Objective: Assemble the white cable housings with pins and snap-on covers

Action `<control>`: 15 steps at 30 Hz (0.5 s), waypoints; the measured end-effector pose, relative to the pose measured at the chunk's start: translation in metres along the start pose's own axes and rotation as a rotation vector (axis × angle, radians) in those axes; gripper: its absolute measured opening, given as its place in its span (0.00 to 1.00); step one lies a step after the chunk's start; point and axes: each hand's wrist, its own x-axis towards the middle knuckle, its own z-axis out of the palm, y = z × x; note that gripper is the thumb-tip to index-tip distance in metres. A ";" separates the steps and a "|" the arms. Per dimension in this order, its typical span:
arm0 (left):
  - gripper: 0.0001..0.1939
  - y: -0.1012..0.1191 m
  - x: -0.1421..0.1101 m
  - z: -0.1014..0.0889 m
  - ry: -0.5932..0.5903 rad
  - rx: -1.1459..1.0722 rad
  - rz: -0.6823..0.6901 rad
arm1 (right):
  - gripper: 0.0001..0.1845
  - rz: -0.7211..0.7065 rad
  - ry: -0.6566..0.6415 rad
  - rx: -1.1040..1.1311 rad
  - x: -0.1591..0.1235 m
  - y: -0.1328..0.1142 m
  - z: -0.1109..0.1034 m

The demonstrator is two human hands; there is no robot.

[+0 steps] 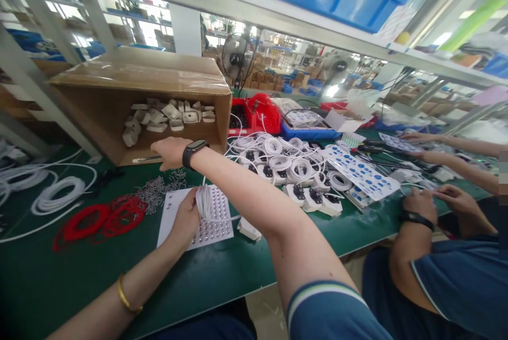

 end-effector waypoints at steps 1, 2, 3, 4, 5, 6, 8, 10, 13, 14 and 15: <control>0.15 0.003 0.000 -0.002 -0.002 0.001 0.001 | 0.26 -0.020 0.022 0.021 -0.010 0.004 -0.007; 0.14 0.006 0.000 -0.006 -0.005 0.003 0.005 | 0.25 -0.027 0.068 0.046 -0.023 0.010 -0.015; 0.14 0.010 0.000 -0.010 -0.007 0.004 0.010 | 0.22 -0.016 0.130 0.072 -0.041 0.018 -0.023; 0.14 0.014 0.001 -0.015 -0.013 0.004 0.015 | 0.17 0.028 0.217 0.093 -0.062 0.028 -0.029; 0.14 0.019 0.003 -0.020 -0.019 0.008 0.028 | 0.13 0.116 0.288 0.101 -0.087 0.039 -0.031; 0.14 0.024 0.006 -0.025 -0.025 0.016 0.055 | 0.13 0.251 0.352 0.093 -0.114 0.051 -0.030; 0.14 0.035 0.017 -0.031 -0.030 0.050 0.151 | 0.17 0.529 0.472 0.050 -0.172 0.071 -0.013; 0.15 0.052 0.033 -0.028 -0.039 0.111 0.280 | 0.14 0.622 0.484 0.042 -0.225 0.085 0.020; 0.13 0.088 0.068 0.002 -0.069 0.176 0.438 | 0.14 0.588 0.390 0.102 -0.278 0.089 0.080; 0.12 0.102 0.081 0.017 -0.065 0.174 0.485 | 0.17 0.581 0.352 0.112 -0.287 0.087 0.096; 0.11 0.115 0.092 0.033 -0.076 0.161 0.522 | 0.19 0.592 0.326 0.108 -0.293 0.084 0.109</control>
